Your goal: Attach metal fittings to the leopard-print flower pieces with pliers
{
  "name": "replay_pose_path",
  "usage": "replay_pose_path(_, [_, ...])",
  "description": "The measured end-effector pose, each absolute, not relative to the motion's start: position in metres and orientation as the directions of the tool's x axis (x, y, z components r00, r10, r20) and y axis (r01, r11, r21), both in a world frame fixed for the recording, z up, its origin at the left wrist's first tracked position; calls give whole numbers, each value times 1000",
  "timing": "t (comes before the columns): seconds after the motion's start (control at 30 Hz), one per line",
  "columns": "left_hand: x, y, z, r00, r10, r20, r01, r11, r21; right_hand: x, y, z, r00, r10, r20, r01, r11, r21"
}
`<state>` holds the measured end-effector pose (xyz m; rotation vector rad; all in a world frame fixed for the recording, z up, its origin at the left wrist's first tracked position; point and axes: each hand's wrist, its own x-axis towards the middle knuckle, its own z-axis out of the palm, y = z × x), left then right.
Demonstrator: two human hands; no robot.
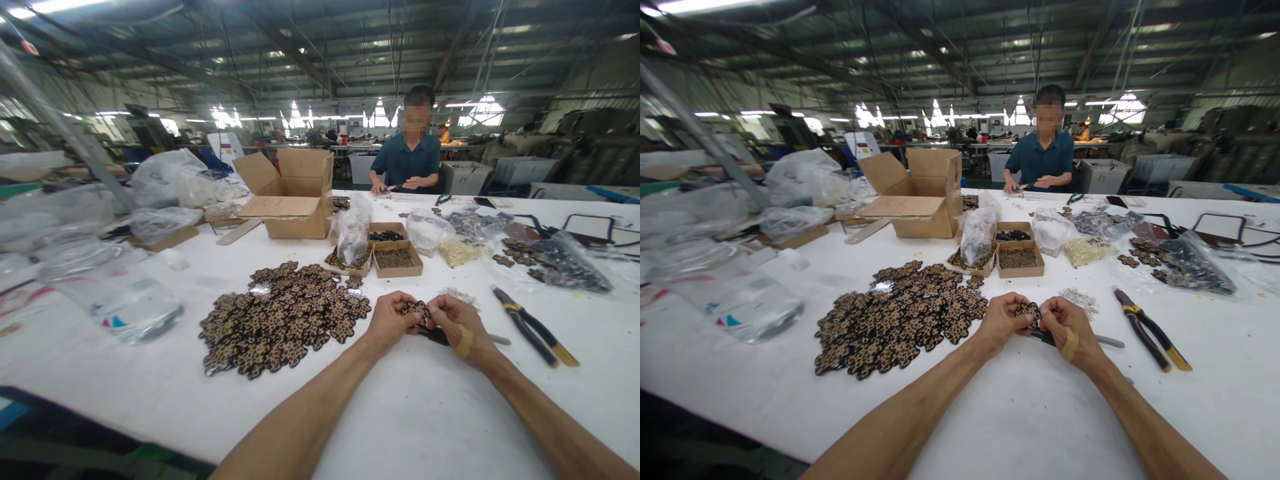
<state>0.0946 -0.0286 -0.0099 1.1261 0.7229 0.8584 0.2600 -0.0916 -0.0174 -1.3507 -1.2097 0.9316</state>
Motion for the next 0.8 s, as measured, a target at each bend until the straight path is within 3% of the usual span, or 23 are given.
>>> replay_pose_path(0.43, [96, -20, -23, 391, 910, 138, -83, -115, 990, 263, -93, -12, 175, 971, 160, 291, 105, -951])
replay_pose_path(0.8, [87, -34, -5, 409, 840, 357, 175, -456, 872, 261, -97, -4, 160, 971, 179, 328, 119, -937])
